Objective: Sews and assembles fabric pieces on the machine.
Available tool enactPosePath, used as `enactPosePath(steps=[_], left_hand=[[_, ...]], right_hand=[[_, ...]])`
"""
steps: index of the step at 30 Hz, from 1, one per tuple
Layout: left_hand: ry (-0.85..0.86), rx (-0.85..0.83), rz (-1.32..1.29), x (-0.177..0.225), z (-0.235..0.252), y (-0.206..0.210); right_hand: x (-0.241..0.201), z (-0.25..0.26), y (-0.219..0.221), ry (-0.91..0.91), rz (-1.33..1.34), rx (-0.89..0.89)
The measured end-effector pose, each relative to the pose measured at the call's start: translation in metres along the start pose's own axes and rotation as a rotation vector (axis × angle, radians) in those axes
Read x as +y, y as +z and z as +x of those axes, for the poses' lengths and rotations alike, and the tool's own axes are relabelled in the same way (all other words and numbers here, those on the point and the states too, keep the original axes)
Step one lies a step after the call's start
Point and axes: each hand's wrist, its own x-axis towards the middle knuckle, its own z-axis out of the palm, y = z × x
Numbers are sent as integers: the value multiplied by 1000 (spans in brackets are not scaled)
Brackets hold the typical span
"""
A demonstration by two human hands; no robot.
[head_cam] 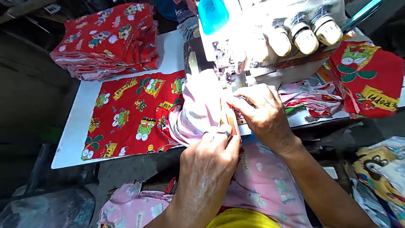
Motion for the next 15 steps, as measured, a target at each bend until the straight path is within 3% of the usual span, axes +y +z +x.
enactPosePath(steps=[8, 12, 15], left_hand=[[-2, 6, 38, -11, 25, -1], [-33, 14, 80, -16, 39, -2], [-28, 13, 95, -14, 40, -5]], right_hand=[[1, 4, -1, 99, 48, -46], [-8, -13, 0, 378, 162, -49], [-29, -34, 11, 563, 421, -128]])
